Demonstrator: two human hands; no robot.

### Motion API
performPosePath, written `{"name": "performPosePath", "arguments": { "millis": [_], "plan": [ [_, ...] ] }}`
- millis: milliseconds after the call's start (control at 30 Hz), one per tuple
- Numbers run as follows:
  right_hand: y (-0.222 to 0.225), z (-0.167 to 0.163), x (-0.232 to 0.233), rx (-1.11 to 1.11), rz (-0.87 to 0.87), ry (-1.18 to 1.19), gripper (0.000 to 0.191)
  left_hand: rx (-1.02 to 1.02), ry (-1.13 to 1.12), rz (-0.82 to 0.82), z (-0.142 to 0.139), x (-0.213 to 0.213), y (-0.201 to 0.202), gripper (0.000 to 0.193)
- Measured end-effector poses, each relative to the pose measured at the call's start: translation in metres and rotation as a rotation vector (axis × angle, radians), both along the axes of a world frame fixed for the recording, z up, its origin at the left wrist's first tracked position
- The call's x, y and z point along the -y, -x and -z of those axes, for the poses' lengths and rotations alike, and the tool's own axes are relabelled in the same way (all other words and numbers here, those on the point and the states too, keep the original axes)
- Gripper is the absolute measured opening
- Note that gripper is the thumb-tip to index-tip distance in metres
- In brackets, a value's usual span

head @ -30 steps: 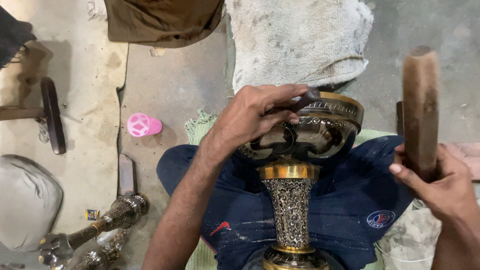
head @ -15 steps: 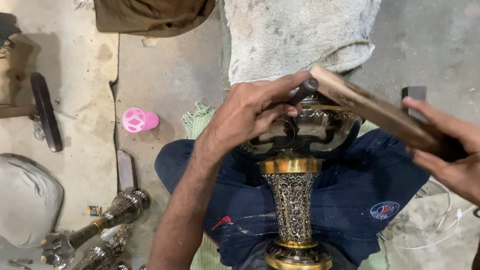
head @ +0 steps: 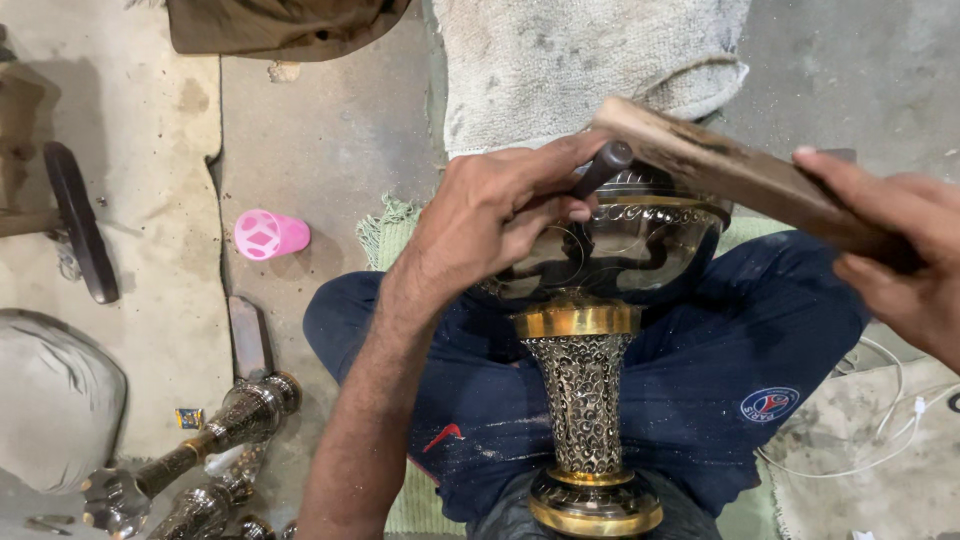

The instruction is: The person sits cross-legged on the floor with an ornate brass hookah base resting on their lap. They hold a small punch against the vessel's rim and repeatedly strike it with a wooden mallet, repositioning the punch along the rim to work the metal surface.

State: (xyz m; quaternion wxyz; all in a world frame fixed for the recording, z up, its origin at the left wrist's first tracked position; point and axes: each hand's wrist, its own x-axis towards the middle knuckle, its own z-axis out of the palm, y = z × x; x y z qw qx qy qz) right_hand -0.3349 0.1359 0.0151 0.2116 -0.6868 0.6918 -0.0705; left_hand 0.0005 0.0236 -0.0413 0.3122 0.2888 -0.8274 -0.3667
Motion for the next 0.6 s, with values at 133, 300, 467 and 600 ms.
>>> {"name": "performPosePath", "arguments": {
  "millis": [133,300,467,600],
  "plan": [
    [-0.007,-0.003,0.003,0.029,-0.008,0.058,0.091,0.019,0.015,-0.015,-0.002,-0.002,0.001,0.056],
    [-0.012,-0.007,0.005,-0.016,-0.037,0.042,0.090,0.048,-0.003,0.004,-0.001,0.000,0.000,0.058],
    [-0.006,-0.002,0.001,-0.055,-0.010,-0.009,0.090,-0.005,0.004,0.020,0.009,0.003,-0.001,0.050],
    [0.000,0.004,0.002,-0.012,-0.067,0.076,0.084,-0.005,0.017,0.002,0.011,0.004,-0.001,0.052]
  ]
}}
